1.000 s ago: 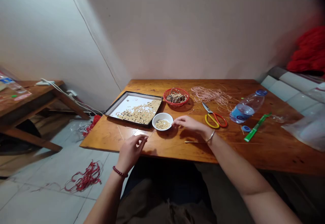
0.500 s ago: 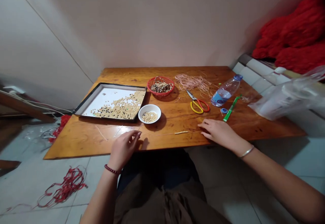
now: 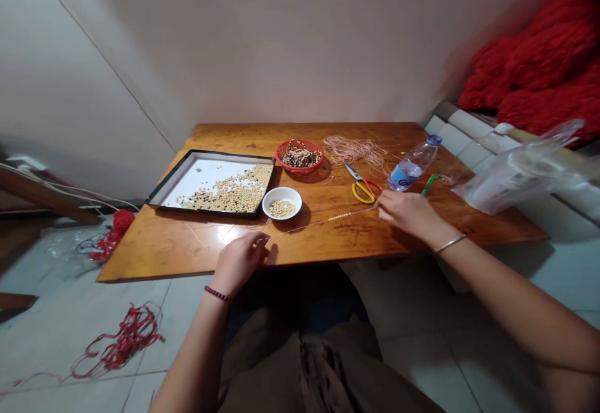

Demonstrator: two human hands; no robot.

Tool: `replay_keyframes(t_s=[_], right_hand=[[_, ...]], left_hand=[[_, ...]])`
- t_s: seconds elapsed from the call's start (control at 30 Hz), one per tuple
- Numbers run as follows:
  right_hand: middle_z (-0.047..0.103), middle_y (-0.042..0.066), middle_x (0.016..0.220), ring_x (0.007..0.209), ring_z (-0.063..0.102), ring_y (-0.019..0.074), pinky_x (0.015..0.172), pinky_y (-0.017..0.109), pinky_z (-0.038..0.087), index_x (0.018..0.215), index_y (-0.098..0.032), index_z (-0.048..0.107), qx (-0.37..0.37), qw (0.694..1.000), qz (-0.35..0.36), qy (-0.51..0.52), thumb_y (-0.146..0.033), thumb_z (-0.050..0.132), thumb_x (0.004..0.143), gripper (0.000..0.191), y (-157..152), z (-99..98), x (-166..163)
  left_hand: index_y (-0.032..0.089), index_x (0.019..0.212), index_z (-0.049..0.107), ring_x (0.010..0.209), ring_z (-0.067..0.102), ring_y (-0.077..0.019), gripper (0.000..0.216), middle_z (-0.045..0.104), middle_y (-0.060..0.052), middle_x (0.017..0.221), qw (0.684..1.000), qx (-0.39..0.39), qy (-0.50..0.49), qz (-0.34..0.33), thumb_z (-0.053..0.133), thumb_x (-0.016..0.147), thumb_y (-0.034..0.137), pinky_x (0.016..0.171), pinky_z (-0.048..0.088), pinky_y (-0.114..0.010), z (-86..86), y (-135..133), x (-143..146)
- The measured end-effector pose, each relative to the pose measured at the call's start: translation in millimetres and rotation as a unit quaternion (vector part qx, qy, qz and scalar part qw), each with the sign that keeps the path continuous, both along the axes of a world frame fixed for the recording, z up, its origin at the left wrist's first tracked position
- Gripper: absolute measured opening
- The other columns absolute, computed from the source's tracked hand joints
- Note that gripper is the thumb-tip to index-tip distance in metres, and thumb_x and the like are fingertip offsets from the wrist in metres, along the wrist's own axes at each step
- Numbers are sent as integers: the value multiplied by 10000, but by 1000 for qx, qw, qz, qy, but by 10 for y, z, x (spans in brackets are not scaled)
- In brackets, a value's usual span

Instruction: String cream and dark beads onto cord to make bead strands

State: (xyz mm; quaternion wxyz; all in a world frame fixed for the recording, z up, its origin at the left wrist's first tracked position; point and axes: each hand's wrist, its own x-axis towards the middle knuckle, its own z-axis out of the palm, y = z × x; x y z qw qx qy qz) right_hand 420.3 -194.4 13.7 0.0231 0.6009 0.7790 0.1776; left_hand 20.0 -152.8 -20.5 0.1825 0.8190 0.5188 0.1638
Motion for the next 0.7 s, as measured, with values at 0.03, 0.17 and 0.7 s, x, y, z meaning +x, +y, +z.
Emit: replay_keyframes(t_s=[0.03,0.17,0.7], right_hand=[[638,83,856,720,578,183,555,281,263,856,-156,619,14,1000,-18,2,-259,448,891,203,14,55,27],[654,82,934,689,562,184,533,277,230,905,-178,643,59,994,-87,21,-328,467,876,233,90,207,131],[574,151,1161,1079,532,266,910,395,403,1140,-159,594,30,952,21,304,-263,400,928,305,172,99,-893]], left_hand=[[244,979,657,767,640,-186,312,715,-40,891,1000,-8,5,-10,406,897,410,641,424,-257,0,-14,19],[242,933,669,718,632,-186,305,709,-44,826,999,-33,18,-23,423,885,414,607,405,-255,22,-47,40],[224,842,647,697,605,-165,256,683,-27,783,997,65,21,-35,488,894,417,588,370,-241,138,-172,54]])
